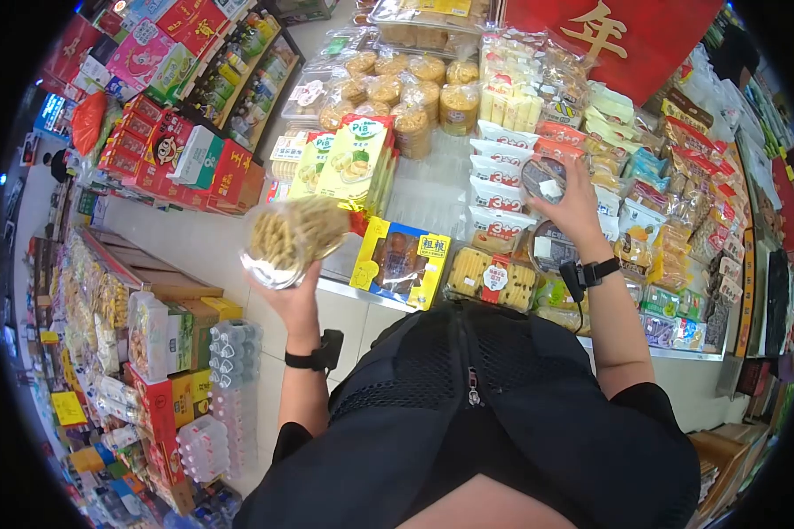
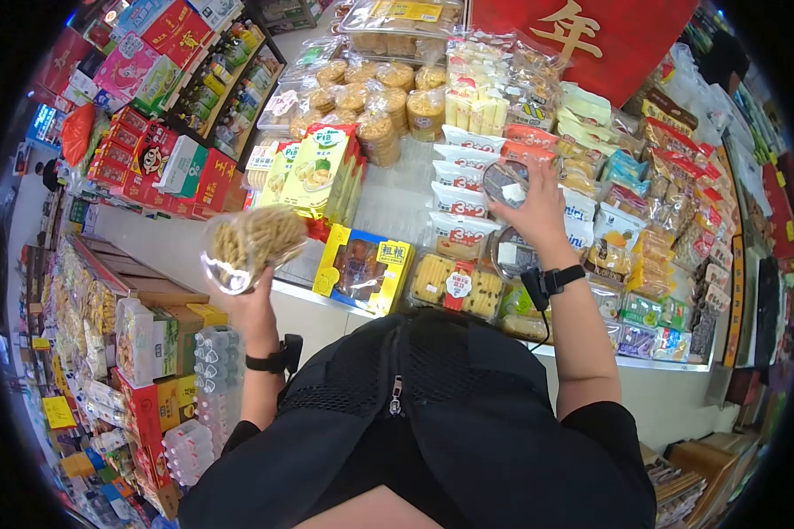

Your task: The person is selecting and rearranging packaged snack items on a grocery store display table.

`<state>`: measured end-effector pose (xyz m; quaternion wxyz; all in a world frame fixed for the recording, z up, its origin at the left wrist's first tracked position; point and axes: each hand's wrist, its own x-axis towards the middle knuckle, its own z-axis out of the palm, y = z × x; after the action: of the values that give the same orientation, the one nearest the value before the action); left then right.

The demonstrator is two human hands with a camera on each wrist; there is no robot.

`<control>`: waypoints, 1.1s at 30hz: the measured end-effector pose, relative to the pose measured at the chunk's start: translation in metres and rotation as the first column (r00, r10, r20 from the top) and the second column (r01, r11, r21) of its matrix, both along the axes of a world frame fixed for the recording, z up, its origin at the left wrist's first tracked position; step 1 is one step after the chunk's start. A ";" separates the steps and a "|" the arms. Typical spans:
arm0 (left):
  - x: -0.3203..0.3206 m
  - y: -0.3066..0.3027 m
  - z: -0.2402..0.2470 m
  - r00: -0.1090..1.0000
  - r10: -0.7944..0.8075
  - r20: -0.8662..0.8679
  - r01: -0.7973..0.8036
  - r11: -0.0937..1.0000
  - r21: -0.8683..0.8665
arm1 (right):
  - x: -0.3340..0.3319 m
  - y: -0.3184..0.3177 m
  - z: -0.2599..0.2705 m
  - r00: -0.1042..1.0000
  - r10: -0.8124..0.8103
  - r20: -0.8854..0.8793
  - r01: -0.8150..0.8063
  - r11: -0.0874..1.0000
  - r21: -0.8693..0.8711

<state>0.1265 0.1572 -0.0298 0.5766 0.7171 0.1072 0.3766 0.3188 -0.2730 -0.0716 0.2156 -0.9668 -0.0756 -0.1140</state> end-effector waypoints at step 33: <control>0.160 -0.086 -0.048 0.720 -0.026 -0.694 0.623 0.464 0.630 | -0.062 0.029 0.060 0.974 0.201 0.108 -0.226 0.911 0.345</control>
<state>0.2866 0.0708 -0.0781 0.1608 0.9852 -0.0592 0.0082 0.2572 -0.2443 -0.0113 0.3948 -0.8933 -0.1665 -0.1356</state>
